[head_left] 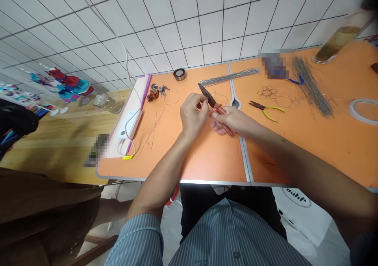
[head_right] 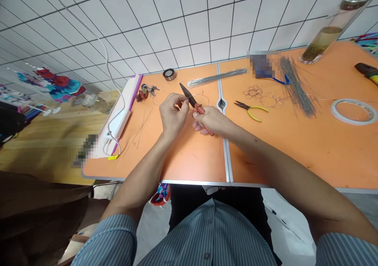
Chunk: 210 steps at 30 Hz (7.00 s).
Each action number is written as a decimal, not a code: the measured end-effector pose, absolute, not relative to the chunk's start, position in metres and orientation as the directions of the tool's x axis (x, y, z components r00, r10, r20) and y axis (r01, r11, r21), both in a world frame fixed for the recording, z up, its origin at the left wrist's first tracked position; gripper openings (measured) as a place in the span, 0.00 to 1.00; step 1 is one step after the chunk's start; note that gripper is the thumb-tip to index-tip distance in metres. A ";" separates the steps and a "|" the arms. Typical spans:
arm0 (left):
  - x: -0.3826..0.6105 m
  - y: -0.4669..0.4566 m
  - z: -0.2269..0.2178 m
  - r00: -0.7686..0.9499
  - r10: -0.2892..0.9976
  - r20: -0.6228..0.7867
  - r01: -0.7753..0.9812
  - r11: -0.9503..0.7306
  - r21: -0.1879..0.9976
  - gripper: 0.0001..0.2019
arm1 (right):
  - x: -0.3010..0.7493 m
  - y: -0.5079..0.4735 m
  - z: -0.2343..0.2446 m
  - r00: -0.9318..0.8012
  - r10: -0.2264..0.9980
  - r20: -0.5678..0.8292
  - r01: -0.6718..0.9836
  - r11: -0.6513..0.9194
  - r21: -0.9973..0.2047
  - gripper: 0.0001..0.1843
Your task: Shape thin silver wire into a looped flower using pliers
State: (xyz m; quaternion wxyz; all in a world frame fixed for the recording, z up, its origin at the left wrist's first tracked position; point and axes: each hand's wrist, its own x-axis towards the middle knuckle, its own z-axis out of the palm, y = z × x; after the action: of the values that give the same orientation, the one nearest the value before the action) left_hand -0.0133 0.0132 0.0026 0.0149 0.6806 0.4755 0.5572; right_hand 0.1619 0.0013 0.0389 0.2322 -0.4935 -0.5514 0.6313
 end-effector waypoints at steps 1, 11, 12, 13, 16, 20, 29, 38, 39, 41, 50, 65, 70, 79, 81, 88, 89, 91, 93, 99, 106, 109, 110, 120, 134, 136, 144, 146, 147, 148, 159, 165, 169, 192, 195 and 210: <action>-0.013 0.013 0.002 -0.070 0.660 0.748 0.636 -0.548 0.543 0.08 | 0.162 0.002 0.038 -0.410 0.839 -0.358 0.247 -0.276 -0.929 0.10; -0.014 0.014 0.004 -0.116 0.708 0.697 0.642 -0.482 0.596 0.08 | 0.168 0.000 0.040 -0.444 0.806 -0.393 0.129 -0.376 -0.918 0.09; -0.015 0.014 0.004 -0.146 0.717 0.681 0.618 -0.471 0.629 0.08 | 0.169 -0.001 0.042 -0.441 0.802 -0.403 0.137 -0.383 -0.913 0.09; -0.016 0.015 0.004 -0.178 0.730 0.660 0.589 -0.458 0.666 0.08 | 0.170 -0.003 0.043 -0.438 0.799 -0.412 0.146 -0.390 -0.909 0.08; -0.020 0.016 0.004 -0.266 0.776 0.572 0.471 -0.413 0.780 0.07 | 0.174 -0.007 0.045 -0.439 0.788 -0.432 0.173 -0.397 -0.901 0.07; -0.022 0.017 0.006 -0.339 0.804 0.488 0.358 -0.369 0.858 0.05 | 0.178 -0.010 0.043 -0.425 0.797 -0.430 0.233 -0.363 -0.902 0.07; -0.022 0.017 0.008 -0.392 0.790 0.472 0.345 -0.349 0.871 0.05 | 0.180 -0.020 0.044 -0.457 0.778 -0.432 0.282 -0.333 -0.900 0.15; -0.023 0.017 0.008 -0.390 0.780 0.490 0.359 -0.362 0.860 0.05 | 0.181 -0.020 0.048 -0.434 0.768 -0.470 0.329 -0.351 -0.877 0.16; -0.023 0.017 0.007 -0.389 0.781 0.489 0.363 -0.358 0.861 0.05 | 0.181 -0.020 0.048 -0.437 0.769 -0.467 0.325 -0.349 -0.879 0.16; -0.023 0.018 0.007 -0.389 0.781 0.488 0.366 -0.355 0.860 0.05 | 0.181 -0.020 0.047 -0.445 0.774 -0.451 0.299 -0.346 -0.889 0.16; -0.023 0.017 0.006 -0.386 0.787 0.481 0.360 -0.352 0.864 0.05 | 0.183 -0.019 0.047 -0.451 0.784 -0.427 0.320 -0.305 -0.897 0.12; -0.026 0.019 0.002 -0.369 0.813 0.450 0.331 -0.337 0.881 0.05 | 0.182 -0.019 0.052 -0.420 0.799 -0.431 0.335 -0.305 -0.891 0.08; -0.028 0.019 0.000 -0.353 0.800 0.484 0.406 -0.335 0.850 0.05 | 0.183 -0.017 0.041 -0.459 0.821 -0.339 0.296 -0.218 -0.930 0.07; -0.030 0.019 0.000 -0.277 0.721 0.635 0.604 -0.383 0.699 0.07 | 0.183 -0.019 0.029 -0.408 0.908 -0.098 0.638 0.206 -0.742 0.09; -0.030 0.018 0.001 -0.245 0.689 0.682 0.679 -0.379 0.628 0.08 | 0.179 -0.025 0.029 -0.359 0.932 -0.045 0.769 0.268 -0.581 0.13; -0.030 0.018 -0.001 -0.283 0.690 0.666 0.620 -0.399 0.676 0.08 | 0.180 -0.022 0.041 -0.438 0.869 -0.229 0.568 0.070 -0.820 0.11; -0.030 0.017 -0.002 -0.292 0.688 0.664 0.592 -0.415 0.691 0.08 | 0.183 -0.019 0.044 -0.503 0.802 -0.322 0.445 -0.079 -0.892 0.11; -0.030 0.016 -0.001 -0.302 0.683 0.665 0.547 -0.448 0.708 0.08 | 0.187 -0.014 0.046 -0.658 0.630 -0.413 0.247 -0.338 -0.908 0.14; -0.030 0.016 0.000 -0.305 0.678 0.669 0.529 -0.464 0.711 0.08 | 0.189 -0.012 0.044 -0.719 0.569 -0.400 0.194 -0.388 -0.901 0.16; -0.032 0.017 -0.001 -0.213 0.682 0.700 0.686 -0.406 0.604 0.08 | 0.180 -0.023 0.027 -0.312 0.950 0.008 0.729 0.244 -0.639 0.12; -0.032 0.018 -0.004 -0.299 0.713 0.634 0.552 -0.412 0.724 0.07 | 0.185 -0.017 0.044 -0.545 0.807 -0.227 0.472 0.071 -0.879 0.16; -0.035 0.020 -0.004 -0.301 0.719 0.627 0.574 -0.388 0.721 0.06 | 0.184 -0.020 0.042 -0.442 0.880 -0.176 0.608 0.149 -0.779 0.08; -0.037 0.021 -0.004 -0.316 0.729 0.607 0.555 -0.377 0.742 0.06 | 0.183 -0.022 0.041 -0.443 0.879 -0.179 0.647 0.175 -0.742 0.08; -0.054 0.035 -0.003 -0.466 0.759 0.454 0.391 -0.284 0.876 0.05 | 0.204 -0.037 0.062 -0.564 0.793 -0.229 0.690 0.301 -0.658 0.12; -0.037 0.027 0.005 -0.230 0.967 -0.108 -0.271 0.043 0.962 0.05 | 0.270 -0.070 0.056 -0.510 0.788 -0.344 0.860 0.478 -0.180 0.10; -0.035 0.026 0.006 -0.205 0.970 -0.133 -0.311 0.064 0.948 0.05 | 0.268 -0.069 0.058 -0.540 0.774 -0.332 0.837 0.536 -0.111 0.09; -0.033 0.025 0.008 -0.169 0.970 -0.176 -0.363 0.105 0.926 0.05 | 0.256 -0.060 0.040 -0.692 0.688 -0.218 0.673 0.725 0.147 0.14; -0.032 0.025 0.009 -0.165 0.970 -0.177 -0.358 0.108 0.927 0.05 | 0.256 -0.057 0.036 -0.701 0.683 -0.206 0.676 0.728 0.115 0.13; -0.032 0.025 0.009 -0.161 0.971 -0.178 -0.352 0.112 0.929 0.04 | 0.256 -0.055 0.035 -0.704 0.679 -0.205 0.680 0.729 0.081 0.13; -0.032 0.025 0.008 -0.156 0.972 -0.178 -0.343 0.116 0.932 0.04 | 0.257 -0.053 0.034 -0.708 0.675 -0.208 0.682 0.730 0.047 0.14; -0.032 0.019 0.007 -0.110 0.992 -0.065 -0.113 0.053 0.992 0.07 | 0.264 -0.039 0.050 -0.660 0.743 -0.107 0.742 0.623 -0.247 0.17; -0.021 0.013 0.009 -0.012 0.998 0.061 0.038 -0.060 0.997 0.05 | 0.237 0.015 0.082 -0.353 0.919 0.177 0.680 0.382 -0.626 0.15; -0.017 0.011 0.007 0.015 0.998 0.064 0.059 -0.065 0.996 0.05 | 0.220 0.040 0.070 -0.423 0.905 0.048 0.550 0.299 -0.780 0.09; 0.008 0.021 0.003 0.213 0.944 -0.252 -0.424 0.322 0.847 0.23 | 0.215 0.042 0.033 -0.175 0.985 -0.014 0.180 0.018 -0.984 0.13; 0.007 0.020 0.004 0.114 0.965 -0.238 -0.396 0.264 0.879 0.15 | 0.213 0.040 0.030 -0.196 0.980 -0.024 0.186 0.013 -0.982 0.13; -0.001 0.009 0.012 0.076 0.991 -0.112 -0.192 0.125 0.973 0.13 | 0.205 0.033 0.019 -0.281 0.929 0.240 0.373 0.336 -0.865 0.11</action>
State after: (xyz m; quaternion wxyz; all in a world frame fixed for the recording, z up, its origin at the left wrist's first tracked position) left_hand -0.0006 0.0092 0.0125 0.5918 0.4335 0.4608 0.4995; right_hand 0.2049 0.0327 0.0190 0.3921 -0.4537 -0.7173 0.3549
